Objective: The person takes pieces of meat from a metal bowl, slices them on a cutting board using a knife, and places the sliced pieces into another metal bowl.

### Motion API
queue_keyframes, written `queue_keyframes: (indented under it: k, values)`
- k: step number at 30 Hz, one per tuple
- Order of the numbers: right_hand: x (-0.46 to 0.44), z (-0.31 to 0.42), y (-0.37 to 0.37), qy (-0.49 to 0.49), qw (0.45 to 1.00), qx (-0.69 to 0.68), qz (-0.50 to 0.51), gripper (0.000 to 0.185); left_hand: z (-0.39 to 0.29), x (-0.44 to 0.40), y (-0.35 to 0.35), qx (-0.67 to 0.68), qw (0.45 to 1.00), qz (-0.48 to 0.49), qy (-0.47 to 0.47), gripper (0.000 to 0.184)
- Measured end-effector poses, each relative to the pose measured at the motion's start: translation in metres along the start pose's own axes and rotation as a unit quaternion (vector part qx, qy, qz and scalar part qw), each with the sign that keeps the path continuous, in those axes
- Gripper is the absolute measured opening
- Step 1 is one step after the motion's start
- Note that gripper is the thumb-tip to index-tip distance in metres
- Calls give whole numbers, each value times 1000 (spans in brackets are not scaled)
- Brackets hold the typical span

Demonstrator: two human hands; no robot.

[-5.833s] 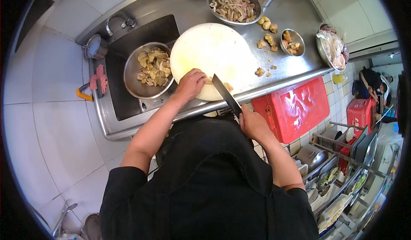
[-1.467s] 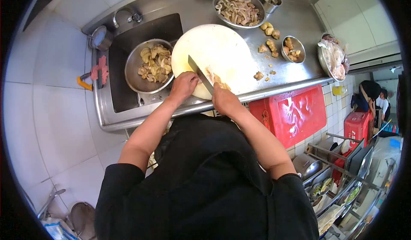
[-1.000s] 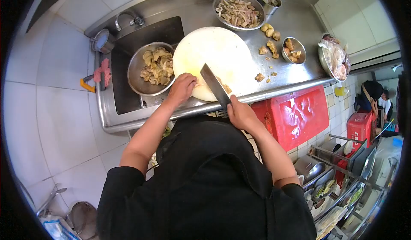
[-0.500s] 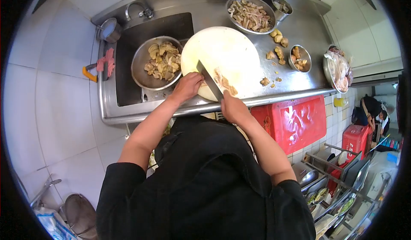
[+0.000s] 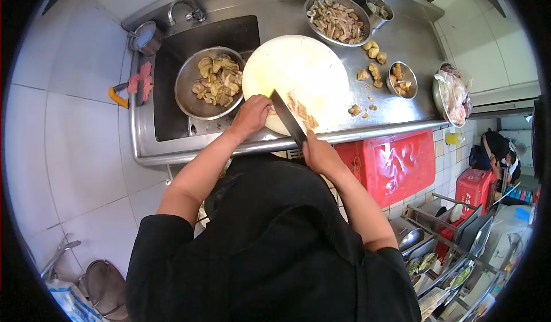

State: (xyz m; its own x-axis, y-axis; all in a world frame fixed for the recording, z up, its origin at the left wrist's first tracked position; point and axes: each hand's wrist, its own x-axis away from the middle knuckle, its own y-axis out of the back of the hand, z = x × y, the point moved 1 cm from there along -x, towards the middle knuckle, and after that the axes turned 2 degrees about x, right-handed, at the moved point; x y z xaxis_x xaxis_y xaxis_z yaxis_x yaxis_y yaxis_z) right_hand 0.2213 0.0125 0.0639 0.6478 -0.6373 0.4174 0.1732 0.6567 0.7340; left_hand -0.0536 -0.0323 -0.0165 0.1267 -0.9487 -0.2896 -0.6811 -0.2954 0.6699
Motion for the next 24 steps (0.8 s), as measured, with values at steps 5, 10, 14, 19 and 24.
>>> queue_keyframes:
  k: [5,10,14,19,24]
  values:
    - [42,-39,1,-1,998,-51,-22,32,-1,-7,0,-11,997,-31,75,13]
    - [46,-72,-19,-20,954,-263,-142,13,-8,-17,-39,23,989,-96,106,15]
    - [62,-86,-7,-130,888,-432,-93,12,-43,-31,-74,-7,992,-55,114,39]
    - [61,-92,-23,-155,859,-485,-51,14,-66,-35,-102,-16,996,7,88,61]
    - [20,-82,-42,-131,854,-503,-14,17,-84,-41,-126,52,990,-54,123,51]
